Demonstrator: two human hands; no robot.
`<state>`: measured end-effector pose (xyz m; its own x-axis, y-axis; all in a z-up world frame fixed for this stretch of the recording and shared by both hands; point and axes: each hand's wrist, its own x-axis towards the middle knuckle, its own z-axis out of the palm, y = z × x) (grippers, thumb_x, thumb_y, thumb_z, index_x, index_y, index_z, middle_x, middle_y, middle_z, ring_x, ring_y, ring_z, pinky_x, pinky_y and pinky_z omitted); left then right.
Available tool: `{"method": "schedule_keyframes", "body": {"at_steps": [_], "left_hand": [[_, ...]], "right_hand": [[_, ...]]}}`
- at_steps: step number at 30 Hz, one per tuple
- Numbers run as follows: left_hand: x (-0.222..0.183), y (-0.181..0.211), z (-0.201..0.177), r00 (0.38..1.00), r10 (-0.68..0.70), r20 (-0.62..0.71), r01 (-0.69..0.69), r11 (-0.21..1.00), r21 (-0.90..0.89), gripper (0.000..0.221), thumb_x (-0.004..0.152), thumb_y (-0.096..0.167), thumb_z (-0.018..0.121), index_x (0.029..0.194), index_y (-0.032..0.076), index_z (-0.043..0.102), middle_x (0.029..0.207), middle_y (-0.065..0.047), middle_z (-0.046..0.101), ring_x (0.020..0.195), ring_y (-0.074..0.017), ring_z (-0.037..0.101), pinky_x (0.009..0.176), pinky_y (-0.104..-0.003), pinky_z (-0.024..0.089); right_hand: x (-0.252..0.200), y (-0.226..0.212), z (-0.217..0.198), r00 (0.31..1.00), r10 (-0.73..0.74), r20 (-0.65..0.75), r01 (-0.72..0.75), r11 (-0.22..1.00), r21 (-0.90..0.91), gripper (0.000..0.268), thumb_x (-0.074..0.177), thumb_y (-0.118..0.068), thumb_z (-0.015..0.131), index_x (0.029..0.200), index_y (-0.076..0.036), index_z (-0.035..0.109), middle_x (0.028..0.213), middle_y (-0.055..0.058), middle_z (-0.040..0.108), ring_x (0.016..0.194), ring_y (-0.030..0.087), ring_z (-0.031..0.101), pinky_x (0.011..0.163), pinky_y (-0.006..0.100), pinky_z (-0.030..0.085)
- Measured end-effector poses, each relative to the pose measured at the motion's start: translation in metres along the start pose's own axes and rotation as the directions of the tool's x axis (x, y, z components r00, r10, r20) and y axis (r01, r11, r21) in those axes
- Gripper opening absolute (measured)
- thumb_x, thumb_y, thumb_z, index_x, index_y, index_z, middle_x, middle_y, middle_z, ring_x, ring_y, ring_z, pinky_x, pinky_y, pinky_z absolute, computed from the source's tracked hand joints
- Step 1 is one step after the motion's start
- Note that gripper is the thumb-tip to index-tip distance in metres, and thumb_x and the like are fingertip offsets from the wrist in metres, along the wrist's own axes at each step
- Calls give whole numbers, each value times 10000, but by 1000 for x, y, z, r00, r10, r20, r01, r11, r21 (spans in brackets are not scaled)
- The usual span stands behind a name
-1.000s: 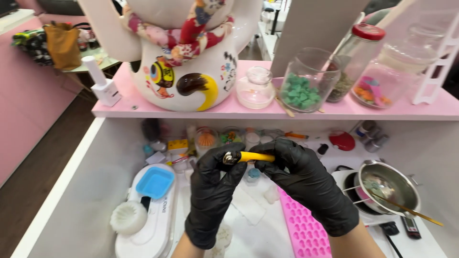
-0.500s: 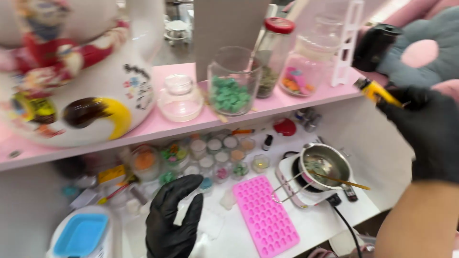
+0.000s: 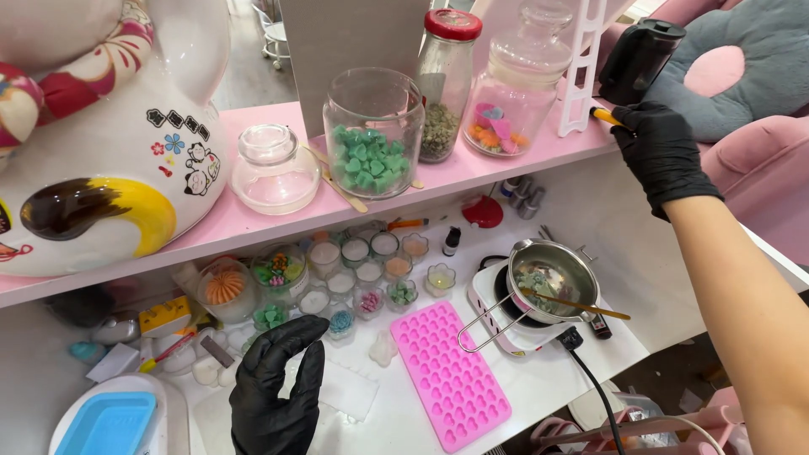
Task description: Preparing materials, melting wax, and checking temperature for candle making.
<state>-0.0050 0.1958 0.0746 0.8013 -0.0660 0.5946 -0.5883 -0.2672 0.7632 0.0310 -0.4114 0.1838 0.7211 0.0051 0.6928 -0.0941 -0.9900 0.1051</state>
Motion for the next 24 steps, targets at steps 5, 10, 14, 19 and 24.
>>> {"method": "schedule_keyframes", "body": {"at_steps": [5,10,14,19,24], "left_hand": [[-11,-17,3,1000,-11,-7,10,999,-37,297,861,-25,723,1137,84,734,1130,-70,756,1097,-170,729,985,-311,539],[-17,-28,3,1000,-15,-12,14,997,-71,292,866,-33,715,1141,67,731,1138,-77,753,1095,-170,727,993,-311,537],[-16,-26,-2,1000,-6,-5,6,1000,-20,284,866,-38,712,1133,57,736,1122,-77,757,1079,-165,730,977,-301,537],[-25,-21,-4,998,-69,4,69,997,35,263,871,-11,714,1120,70,741,1113,-74,760,1055,-178,739,933,-291,546],[-48,-23,-5,995,-100,6,98,984,147,253,854,39,738,1100,98,739,1107,-64,756,1044,-215,736,901,-306,557]], "right_hand": [[1,-8,7,982,38,183,-19,994,-106,228,1049,-69,679,1272,-99,716,1087,195,704,1013,383,671,886,473,539],[9,9,-7,998,-42,46,43,999,-29,405,979,-133,746,1334,-25,585,1197,244,627,1127,419,598,961,492,504],[-8,16,-23,1000,8,-3,-8,1000,1,385,933,-177,780,1204,-12,562,1156,235,606,1104,413,581,944,491,492],[-96,-70,-33,998,-5,60,4,1000,22,220,845,-140,703,1035,-61,624,1012,191,635,991,391,612,891,490,507],[-153,-238,-70,991,-38,129,31,998,62,124,757,-101,626,865,-110,686,868,147,664,878,370,642,838,489,521]]}}
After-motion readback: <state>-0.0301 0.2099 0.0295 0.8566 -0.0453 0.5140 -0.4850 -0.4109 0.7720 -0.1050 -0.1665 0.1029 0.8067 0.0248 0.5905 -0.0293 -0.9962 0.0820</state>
